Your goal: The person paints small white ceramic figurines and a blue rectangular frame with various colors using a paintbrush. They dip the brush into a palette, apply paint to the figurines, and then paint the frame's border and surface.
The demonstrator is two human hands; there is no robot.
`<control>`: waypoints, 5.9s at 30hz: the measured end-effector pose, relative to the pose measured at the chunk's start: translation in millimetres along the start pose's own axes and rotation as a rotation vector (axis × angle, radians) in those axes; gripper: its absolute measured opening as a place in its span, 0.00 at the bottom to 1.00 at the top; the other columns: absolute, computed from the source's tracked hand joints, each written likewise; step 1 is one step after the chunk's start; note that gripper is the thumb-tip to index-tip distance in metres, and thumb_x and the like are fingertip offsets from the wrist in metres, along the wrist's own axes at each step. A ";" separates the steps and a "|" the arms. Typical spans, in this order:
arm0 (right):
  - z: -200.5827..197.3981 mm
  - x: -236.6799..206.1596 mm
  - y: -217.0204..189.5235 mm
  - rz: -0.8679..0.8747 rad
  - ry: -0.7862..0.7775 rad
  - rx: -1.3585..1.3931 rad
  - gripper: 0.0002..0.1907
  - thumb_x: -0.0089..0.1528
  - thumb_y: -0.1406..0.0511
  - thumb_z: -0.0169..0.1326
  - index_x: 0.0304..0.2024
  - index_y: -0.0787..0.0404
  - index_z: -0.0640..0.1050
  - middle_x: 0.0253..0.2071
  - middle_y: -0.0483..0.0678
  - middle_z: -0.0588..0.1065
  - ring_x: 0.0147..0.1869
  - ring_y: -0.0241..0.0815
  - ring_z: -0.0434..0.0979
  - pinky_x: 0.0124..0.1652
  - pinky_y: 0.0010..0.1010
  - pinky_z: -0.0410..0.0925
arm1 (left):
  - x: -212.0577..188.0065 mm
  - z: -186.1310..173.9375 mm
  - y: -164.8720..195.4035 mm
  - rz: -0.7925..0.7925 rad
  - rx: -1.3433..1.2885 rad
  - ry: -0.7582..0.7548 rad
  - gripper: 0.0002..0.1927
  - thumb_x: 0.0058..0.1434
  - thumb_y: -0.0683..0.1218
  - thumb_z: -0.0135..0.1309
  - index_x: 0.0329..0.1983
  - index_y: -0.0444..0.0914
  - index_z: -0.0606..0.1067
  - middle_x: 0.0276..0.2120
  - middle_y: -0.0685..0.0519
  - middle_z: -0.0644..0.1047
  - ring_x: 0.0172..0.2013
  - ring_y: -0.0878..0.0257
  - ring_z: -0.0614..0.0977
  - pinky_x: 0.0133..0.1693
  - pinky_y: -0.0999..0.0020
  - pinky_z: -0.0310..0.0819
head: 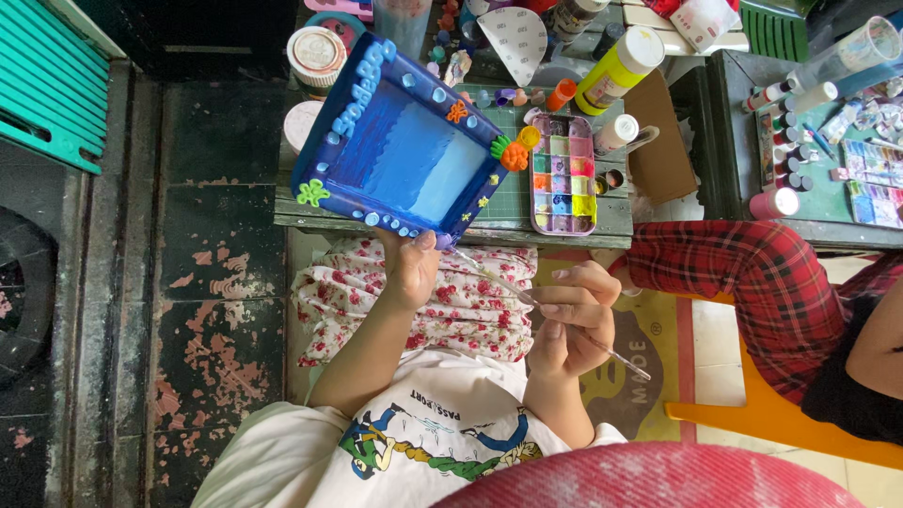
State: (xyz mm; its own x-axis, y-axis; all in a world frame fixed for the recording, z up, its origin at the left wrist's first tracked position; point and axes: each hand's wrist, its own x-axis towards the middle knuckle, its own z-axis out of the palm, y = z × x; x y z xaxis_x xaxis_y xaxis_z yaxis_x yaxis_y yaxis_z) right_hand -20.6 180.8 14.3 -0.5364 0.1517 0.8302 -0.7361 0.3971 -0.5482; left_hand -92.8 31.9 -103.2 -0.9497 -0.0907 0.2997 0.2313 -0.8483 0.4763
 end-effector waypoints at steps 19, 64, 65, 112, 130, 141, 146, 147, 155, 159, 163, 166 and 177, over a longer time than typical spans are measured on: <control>0.8 -3.0 -2.9 0.030 0.002 -0.036 0.09 0.71 0.61 0.51 0.38 0.57 0.70 0.33 0.49 0.80 0.53 0.43 0.68 0.57 0.41 0.62 | -1.7 1.3 0.0 -0.056 -0.062 0.102 0.40 0.64 0.39 0.52 0.75 0.54 0.49 0.62 0.55 0.64 0.59 0.62 0.69 0.56 0.64 0.69; -0.2 1.0 -7.0 -0.053 -0.095 -0.102 0.04 0.69 0.65 0.52 0.39 0.55 0.71 0.34 0.46 0.81 0.52 0.44 0.70 0.59 0.44 0.61 | -0.9 -2.1 -0.1 -0.027 -0.017 0.033 0.42 0.65 0.42 0.54 0.76 0.54 0.47 0.70 0.53 0.58 0.73 0.57 0.59 0.74 0.50 0.50; -0.4 1.1 -8.3 -0.043 -0.085 -0.111 0.04 0.69 0.65 0.52 0.39 0.55 0.71 0.35 0.46 0.81 0.53 0.43 0.71 0.60 0.44 0.61 | -0.9 -3.4 -0.8 -0.034 -0.017 0.048 0.42 0.64 0.42 0.54 0.76 0.54 0.47 0.69 0.53 0.58 0.72 0.57 0.59 0.73 0.49 0.50; -1.4 0.6 -6.5 -0.028 -0.070 -0.096 0.06 0.70 0.63 0.51 0.39 0.56 0.71 0.34 0.47 0.80 0.53 0.43 0.71 0.59 0.43 0.62 | -5.0 -14.5 -11.5 0.039 0.052 -0.006 0.40 0.66 0.40 0.49 0.76 0.54 0.45 0.71 0.53 0.56 0.73 0.57 0.56 0.73 0.48 0.46; -3.2 0.4 -5.3 -0.026 -0.071 -0.093 0.08 0.71 0.62 0.52 0.39 0.56 0.70 0.34 0.48 0.81 0.54 0.43 0.72 0.62 0.44 0.60 | 0.3 -2.6 -3.3 0.027 0.045 -0.006 0.42 0.66 0.40 0.47 0.77 0.55 0.43 0.70 0.51 0.55 0.73 0.57 0.56 0.75 0.46 0.50; -3.3 0.2 -3.3 -0.034 -0.073 -0.094 0.07 0.71 0.62 0.52 0.39 0.56 0.70 0.34 0.47 0.80 0.53 0.44 0.72 0.61 0.45 0.60 | 2.8 5.4 1.6 0.020 0.030 0.011 0.45 0.65 0.41 0.49 0.79 0.56 0.40 0.72 0.51 0.53 0.75 0.55 0.55 0.74 0.46 0.51; -3.7 0.8 -4.7 -0.025 -0.100 -0.110 0.07 0.71 0.62 0.52 0.40 0.56 0.70 0.35 0.49 0.80 0.54 0.45 0.72 0.58 0.43 0.62 | 2.9 4.3 1.9 0.005 0.052 -0.004 0.46 0.66 0.42 0.49 0.79 0.57 0.39 0.71 0.51 0.54 0.73 0.55 0.56 0.72 0.46 0.53; -3.3 0.7 -4.4 -0.028 -0.116 -0.116 0.07 0.71 0.62 0.52 0.39 0.56 0.70 0.35 0.49 0.80 0.54 0.45 0.72 0.58 0.43 0.62 | 3.5 4.3 1.9 0.012 0.059 -0.012 0.46 0.66 0.43 0.50 0.78 0.58 0.38 0.73 0.51 0.53 0.76 0.55 0.54 0.75 0.45 0.52; -2.9 0.7 -4.3 -0.014 -0.077 -0.092 0.07 0.71 0.62 0.51 0.40 0.56 0.70 0.34 0.48 0.80 0.54 0.44 0.71 0.59 0.43 0.62 | 4.7 8.1 5.2 -0.003 0.044 -0.008 0.46 0.67 0.43 0.51 0.79 0.58 0.38 0.73 0.51 0.53 0.76 0.56 0.54 0.75 0.46 0.49; -3.6 1.4 -7.4 -0.023 -0.128 -0.144 0.07 0.71 0.62 0.51 0.40 0.57 0.70 0.36 0.50 0.81 0.55 0.45 0.71 0.60 0.45 0.61 | 2.7 7.9 5.1 -0.010 0.027 -0.008 0.47 0.66 0.42 0.51 0.79 0.58 0.38 0.74 0.52 0.52 0.77 0.56 0.54 0.76 0.48 0.47; -4.5 2.8 -11.1 -0.006 -0.096 -0.129 0.06 0.71 0.62 0.51 0.40 0.56 0.70 0.36 0.47 0.81 0.56 0.44 0.71 0.61 0.44 0.60 | 2.2 3.1 -0.9 0.043 0.104 0.018 0.45 0.65 0.41 0.50 0.79 0.56 0.42 0.73 0.53 0.54 0.75 0.58 0.55 0.77 0.52 0.44; -4.9 4.2 -12.6 -0.025 -0.133 -0.156 0.06 0.71 0.63 0.52 0.40 0.55 0.70 0.37 0.47 0.81 0.56 0.43 0.71 0.61 0.43 0.60 | -0.9 -3.4 -5.1 0.039 0.158 0.024 0.42 0.66 0.41 0.49 0.77 0.53 0.43 0.72 0.53 0.55 0.73 0.59 0.56 0.76 0.55 0.45; -5.8 5.4 -15.1 -0.061 -0.126 -0.187 0.04 0.69 0.65 0.52 0.39 0.55 0.71 0.35 0.46 0.81 0.55 0.44 0.73 0.61 0.45 0.59 | -8.7 -19.2 -8.4 0.111 0.550 -0.056 0.30 0.72 0.41 0.45 0.72 0.41 0.45 0.63 0.42 0.62 0.62 0.56 0.67 0.69 0.56 0.62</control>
State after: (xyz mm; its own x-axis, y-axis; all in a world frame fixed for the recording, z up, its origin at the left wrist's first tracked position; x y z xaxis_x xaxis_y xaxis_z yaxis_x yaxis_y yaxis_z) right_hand -10.0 180.9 27.7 -0.5496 0.0128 0.8353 -0.6856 0.5645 -0.4597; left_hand -90.6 29.8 -125.8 -0.9044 -0.1233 0.4084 0.4190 -0.4369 0.7959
